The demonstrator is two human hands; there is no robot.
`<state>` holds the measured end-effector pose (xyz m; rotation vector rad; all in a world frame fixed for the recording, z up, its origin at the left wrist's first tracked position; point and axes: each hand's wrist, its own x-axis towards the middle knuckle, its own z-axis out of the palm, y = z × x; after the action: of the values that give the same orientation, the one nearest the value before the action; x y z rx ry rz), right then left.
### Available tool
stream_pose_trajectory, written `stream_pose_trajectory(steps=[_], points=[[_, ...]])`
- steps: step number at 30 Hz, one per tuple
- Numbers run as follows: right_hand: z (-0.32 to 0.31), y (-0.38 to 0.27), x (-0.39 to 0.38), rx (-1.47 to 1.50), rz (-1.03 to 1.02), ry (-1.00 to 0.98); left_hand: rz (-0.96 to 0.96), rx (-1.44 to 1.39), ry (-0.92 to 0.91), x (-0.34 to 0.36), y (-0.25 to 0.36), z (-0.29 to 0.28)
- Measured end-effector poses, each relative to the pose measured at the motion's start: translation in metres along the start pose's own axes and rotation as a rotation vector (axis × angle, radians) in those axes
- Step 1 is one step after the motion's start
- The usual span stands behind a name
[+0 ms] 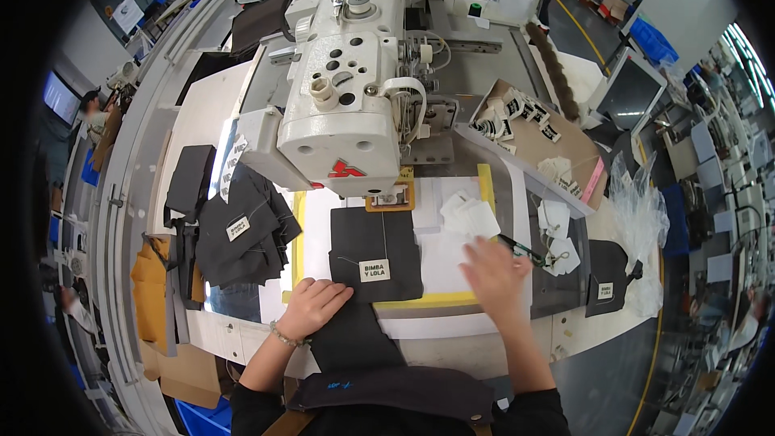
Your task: The person sews white rectangular labels onto black fabric pieces using an industrial sewing machine. They repeatedly pick up a fabric piece, align it with a white paper template, and guide it through the machine to stitch the label. After sewing, they use scissors to trim the threads and place the finished piece aside.
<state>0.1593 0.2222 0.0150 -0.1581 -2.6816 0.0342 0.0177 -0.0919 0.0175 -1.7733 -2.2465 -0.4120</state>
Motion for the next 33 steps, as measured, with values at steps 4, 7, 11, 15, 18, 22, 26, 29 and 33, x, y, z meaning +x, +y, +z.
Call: stream_pose_trajectory(steps=[4,7,11,15,18,22,26,29,33], points=[[-0.019,0.035,-0.006,-0.089,0.376,-0.03,-0.235,-0.176,-0.016,-0.007,0.0,0.011],[-0.009,0.05,-0.023,0.045,0.388,-0.152,-0.41,-0.424,0.054,-0.003,0.003,0.014],[-0.002,0.059,-0.033,0.031,0.41,-0.116,-0.529,-0.686,0.278,0.002,0.009,0.01],[-0.008,0.059,-0.024,0.195,0.549,-0.052,-0.438,-0.68,0.382,-0.003,0.021,0.004],[-0.022,0.047,0.003,0.449,0.597,-0.009,-0.067,-0.365,0.312,-0.005,0.032,0.002],[-0.033,0.011,0.05,0.637,0.454,-0.135,0.06,-0.177,0.212,-0.006,0.05,0.008],[-0.009,-0.01,0.074,0.527,-0.147,-0.087,0.048,-0.185,0.218,-0.004,0.054,0.005],[0.004,-0.023,0.097,0.199,-0.542,-0.087,0.025,-0.168,0.222,-0.005,0.055,0.001],[0.031,-0.026,0.119,0.093,-0.698,-0.035,0.02,-0.141,0.236,-0.005,0.054,-0.003]])
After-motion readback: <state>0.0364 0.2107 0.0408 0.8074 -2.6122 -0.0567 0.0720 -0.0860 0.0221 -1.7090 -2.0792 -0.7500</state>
